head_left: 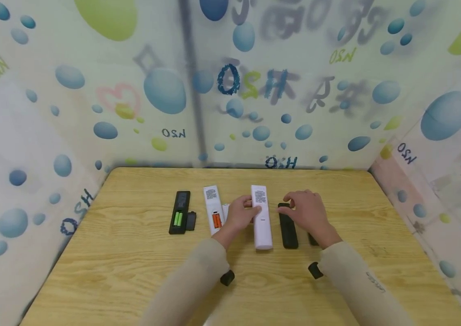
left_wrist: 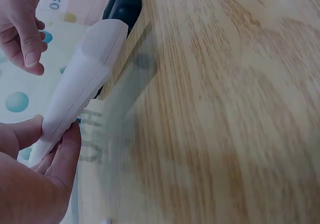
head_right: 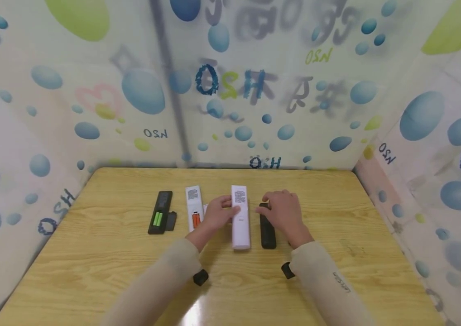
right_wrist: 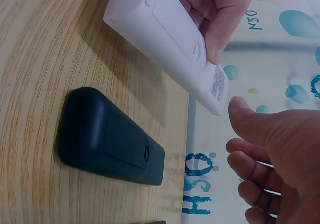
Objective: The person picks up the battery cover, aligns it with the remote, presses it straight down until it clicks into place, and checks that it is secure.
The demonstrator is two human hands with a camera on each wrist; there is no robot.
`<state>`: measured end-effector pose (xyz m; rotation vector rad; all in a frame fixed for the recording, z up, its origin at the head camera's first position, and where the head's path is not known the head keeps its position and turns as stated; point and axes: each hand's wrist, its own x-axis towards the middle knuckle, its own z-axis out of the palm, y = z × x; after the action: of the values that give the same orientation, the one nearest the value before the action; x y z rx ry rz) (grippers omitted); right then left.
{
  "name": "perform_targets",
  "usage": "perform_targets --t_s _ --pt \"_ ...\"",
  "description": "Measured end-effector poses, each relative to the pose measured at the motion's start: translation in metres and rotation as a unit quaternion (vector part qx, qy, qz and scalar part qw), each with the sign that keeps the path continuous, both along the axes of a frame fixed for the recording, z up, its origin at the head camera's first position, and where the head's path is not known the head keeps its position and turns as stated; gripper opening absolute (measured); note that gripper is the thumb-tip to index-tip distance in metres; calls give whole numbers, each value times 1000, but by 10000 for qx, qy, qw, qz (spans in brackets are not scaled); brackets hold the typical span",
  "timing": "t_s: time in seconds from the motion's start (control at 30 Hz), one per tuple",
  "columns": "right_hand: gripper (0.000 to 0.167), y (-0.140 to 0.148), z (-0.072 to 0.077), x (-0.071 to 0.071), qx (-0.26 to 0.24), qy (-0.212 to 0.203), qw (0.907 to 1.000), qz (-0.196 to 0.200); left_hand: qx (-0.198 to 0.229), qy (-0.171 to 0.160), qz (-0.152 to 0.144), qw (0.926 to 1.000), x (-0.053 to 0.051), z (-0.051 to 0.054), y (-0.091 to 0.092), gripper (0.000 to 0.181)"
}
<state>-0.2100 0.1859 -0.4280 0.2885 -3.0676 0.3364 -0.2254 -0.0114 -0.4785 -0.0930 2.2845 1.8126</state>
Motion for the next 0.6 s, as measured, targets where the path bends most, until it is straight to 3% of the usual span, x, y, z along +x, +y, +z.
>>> perform_targets --t_s 0.17,0.4,0.6 --pt "40 3 -1 0 34 -19 10000 -16 -232 -196 133 9995 -4 -4 7 46" --pt "43 5 -7 -1 129 -124 9998 -23 -1039 -270 245 9939 -9 -13 11 42" --pt "43 5 -10 0 111 -204 9997 -37 -1656 -29 232 9859 -6 -11 10 44"
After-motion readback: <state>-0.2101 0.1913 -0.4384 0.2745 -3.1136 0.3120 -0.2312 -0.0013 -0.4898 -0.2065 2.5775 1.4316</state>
